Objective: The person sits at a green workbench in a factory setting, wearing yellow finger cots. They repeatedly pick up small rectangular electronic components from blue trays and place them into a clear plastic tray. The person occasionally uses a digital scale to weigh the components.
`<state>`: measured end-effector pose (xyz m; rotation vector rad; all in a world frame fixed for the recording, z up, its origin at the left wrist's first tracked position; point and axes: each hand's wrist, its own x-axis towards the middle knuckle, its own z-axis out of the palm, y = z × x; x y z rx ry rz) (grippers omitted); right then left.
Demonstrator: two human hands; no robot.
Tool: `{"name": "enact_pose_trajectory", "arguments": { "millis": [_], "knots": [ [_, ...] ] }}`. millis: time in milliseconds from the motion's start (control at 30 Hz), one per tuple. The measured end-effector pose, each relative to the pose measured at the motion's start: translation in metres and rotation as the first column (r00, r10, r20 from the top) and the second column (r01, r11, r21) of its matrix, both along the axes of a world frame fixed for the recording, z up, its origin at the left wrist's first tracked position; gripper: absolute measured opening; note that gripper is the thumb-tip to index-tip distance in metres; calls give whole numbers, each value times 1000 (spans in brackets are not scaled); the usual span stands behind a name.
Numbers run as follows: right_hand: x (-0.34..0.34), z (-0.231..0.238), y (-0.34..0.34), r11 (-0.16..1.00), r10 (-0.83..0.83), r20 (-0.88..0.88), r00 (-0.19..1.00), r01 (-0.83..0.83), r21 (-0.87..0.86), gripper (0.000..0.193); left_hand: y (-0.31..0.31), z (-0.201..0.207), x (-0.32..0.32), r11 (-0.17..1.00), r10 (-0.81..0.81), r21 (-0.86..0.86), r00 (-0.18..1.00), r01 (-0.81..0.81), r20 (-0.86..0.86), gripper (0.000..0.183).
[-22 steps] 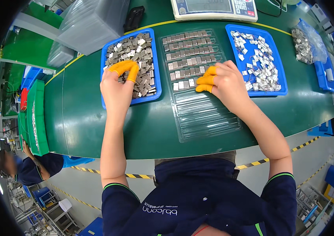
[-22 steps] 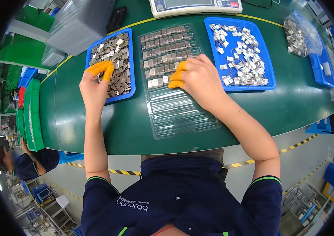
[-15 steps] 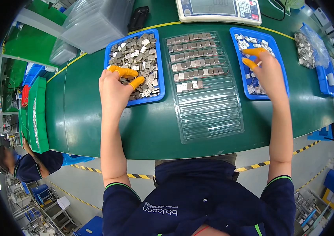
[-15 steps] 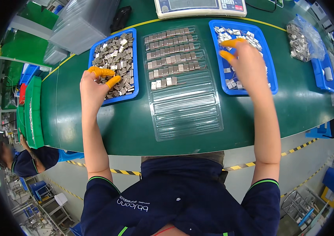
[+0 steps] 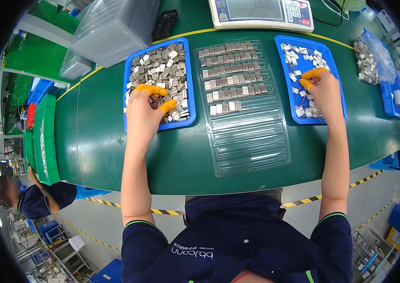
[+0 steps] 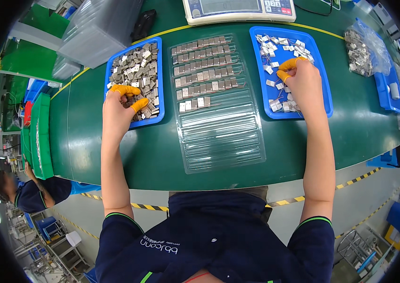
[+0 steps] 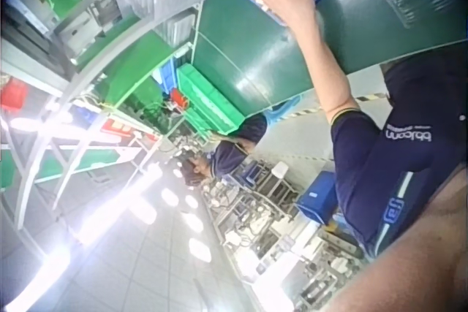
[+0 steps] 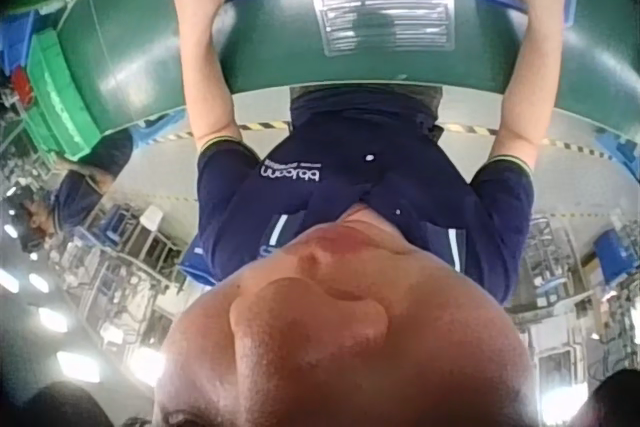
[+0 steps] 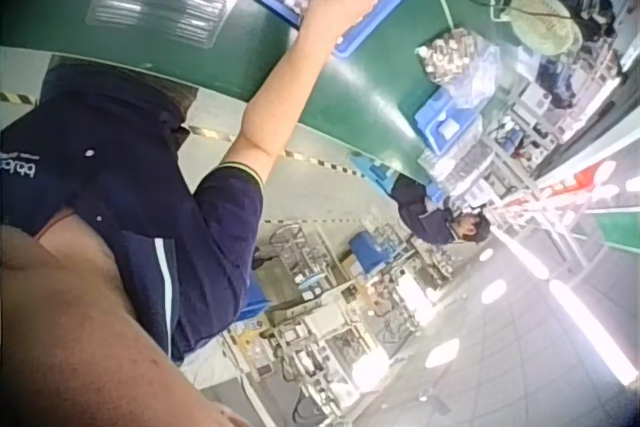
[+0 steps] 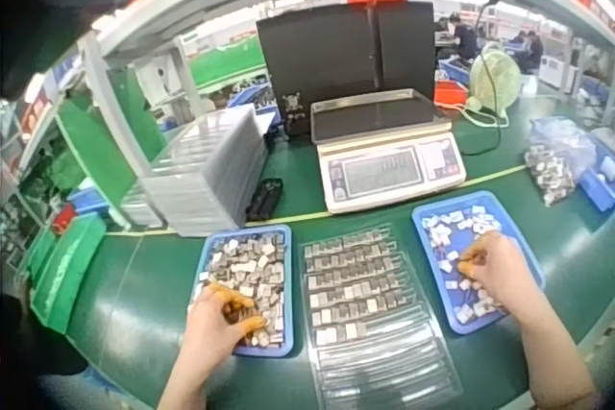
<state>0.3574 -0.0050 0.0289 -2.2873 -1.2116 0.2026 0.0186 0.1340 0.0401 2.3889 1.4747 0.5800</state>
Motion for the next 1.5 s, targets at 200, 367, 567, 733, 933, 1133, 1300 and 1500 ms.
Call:
{"name": "enact_pose_trajectory", "arguments": {
  "millis": [200, 367, 567, 733, 933, 1133, 1300, 1500],
  "knots": [
    [-3, 3, -1, 1000, -11, 4, 1000, 11, 23, 24, 8, -11, -4, 1000, 17, -11, 999, -17, 46, 25],
    [-3, 7, -2, 999, -33, -23, 999, 33, 24, 22, 5, -3, 1, 989, 90, -139, 963, -56, 252, 23],
    [6, 8, -6, 999, 54, -102, 993, -55, 1, 20, 4, -10, 6, 885, 135, -385, 645, 263, 752, 28],
    [6, 7, -2, 972, 27, -76, 997, -8, 236, 17, -9, -3, 13, 852, 151, -387, 541, 353, 827, 30],
    [-17, 6, 5, 925, 87, -303, 949, 37, 379, 22, -26, -1, 27, 728, 235, -504, 522, 465, 820, 25],
    [-58, 4, 11, 879, 382, -600, 703, -75, 471, 27, -48, -4, 35, 699, 113, -479, 580, 531, 807, 17],
    [-77, 11, 7, 882, 467, -689, 554, -237, 407, 29, -50, -7, 38, 675, -38, -457, 645, 580, 763, 19],
    [-95, 8, 4, 877, 471, -802, 367, -293, 381, 26, -56, -11, 38, 673, 46, -487, 625, 556, 779, 25]
  ]
}}
